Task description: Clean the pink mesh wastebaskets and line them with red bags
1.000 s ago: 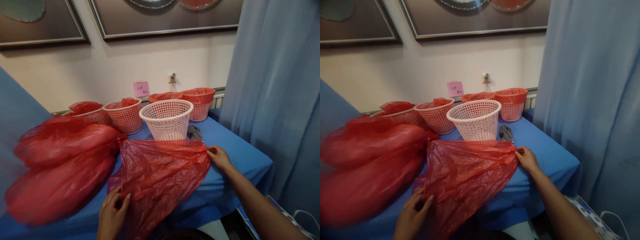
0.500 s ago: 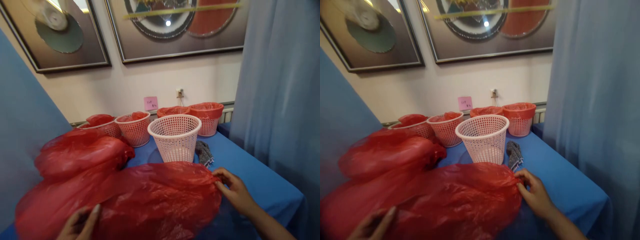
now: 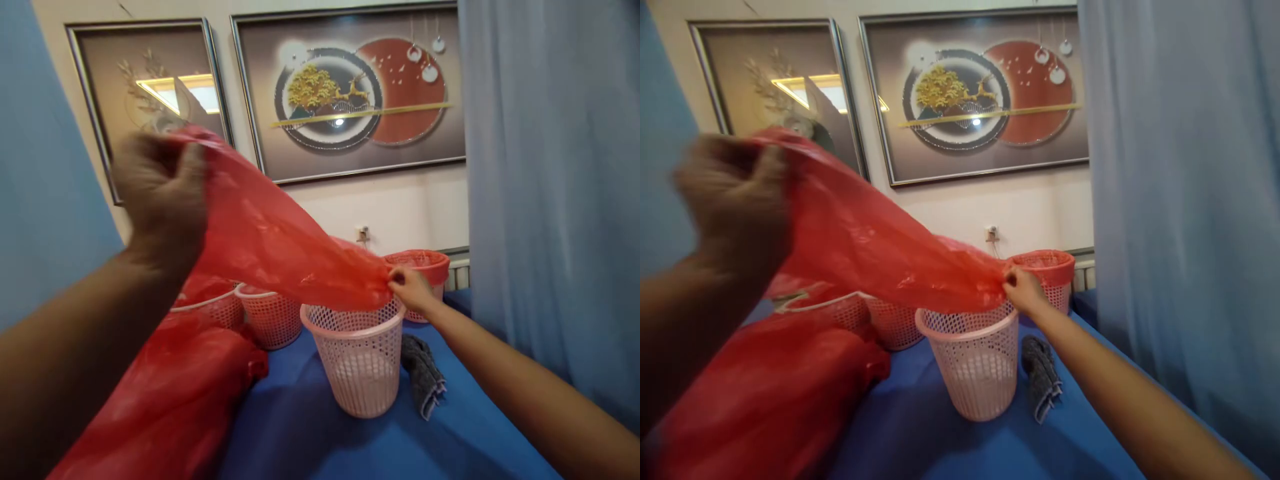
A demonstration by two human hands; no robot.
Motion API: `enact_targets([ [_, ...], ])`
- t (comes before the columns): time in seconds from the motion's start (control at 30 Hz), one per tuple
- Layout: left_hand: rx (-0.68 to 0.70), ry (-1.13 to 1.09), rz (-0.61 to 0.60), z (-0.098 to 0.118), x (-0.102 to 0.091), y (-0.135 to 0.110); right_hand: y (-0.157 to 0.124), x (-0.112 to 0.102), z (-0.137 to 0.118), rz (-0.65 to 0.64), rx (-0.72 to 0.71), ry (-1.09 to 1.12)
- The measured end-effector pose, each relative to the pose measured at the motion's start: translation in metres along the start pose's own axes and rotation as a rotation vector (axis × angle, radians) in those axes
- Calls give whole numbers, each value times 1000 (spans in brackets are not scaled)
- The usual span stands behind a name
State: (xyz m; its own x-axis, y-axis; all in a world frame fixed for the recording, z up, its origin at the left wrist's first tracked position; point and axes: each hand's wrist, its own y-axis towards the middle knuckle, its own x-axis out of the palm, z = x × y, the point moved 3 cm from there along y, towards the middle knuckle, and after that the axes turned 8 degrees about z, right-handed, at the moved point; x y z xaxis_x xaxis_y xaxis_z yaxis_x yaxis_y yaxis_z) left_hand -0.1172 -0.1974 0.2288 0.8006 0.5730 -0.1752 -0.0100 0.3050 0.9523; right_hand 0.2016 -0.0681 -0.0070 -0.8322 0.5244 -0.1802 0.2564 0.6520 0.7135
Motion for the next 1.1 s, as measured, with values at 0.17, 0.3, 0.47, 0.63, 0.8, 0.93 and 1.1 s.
enact_targets([
  [0.17,61,-37,-83,4,88,32,-21,2,35,-56,9,-117],
  [0.3,-113,-217,-526,-4,155,-5,-16,-29,18,124,-215,-89],
  [0.47,-196,-320,-908,2,200,-54,7,-54,-57,126,-621,-55],
  [0.63,-63,-247,-1127,-3,203,-78,18,-34,-80,-251,-677,-207],
  [0.8,242,351,-1198,-44,164,-77,24,-22,-27,-467,-549,-543],
  [0.93,300,564,-1231,-77,133,-85,32,-32,19,-469,-435,-691],
  [1.1,197,559,-1202,-98,114,-100,30,-42,30,-458,-409,-684],
])
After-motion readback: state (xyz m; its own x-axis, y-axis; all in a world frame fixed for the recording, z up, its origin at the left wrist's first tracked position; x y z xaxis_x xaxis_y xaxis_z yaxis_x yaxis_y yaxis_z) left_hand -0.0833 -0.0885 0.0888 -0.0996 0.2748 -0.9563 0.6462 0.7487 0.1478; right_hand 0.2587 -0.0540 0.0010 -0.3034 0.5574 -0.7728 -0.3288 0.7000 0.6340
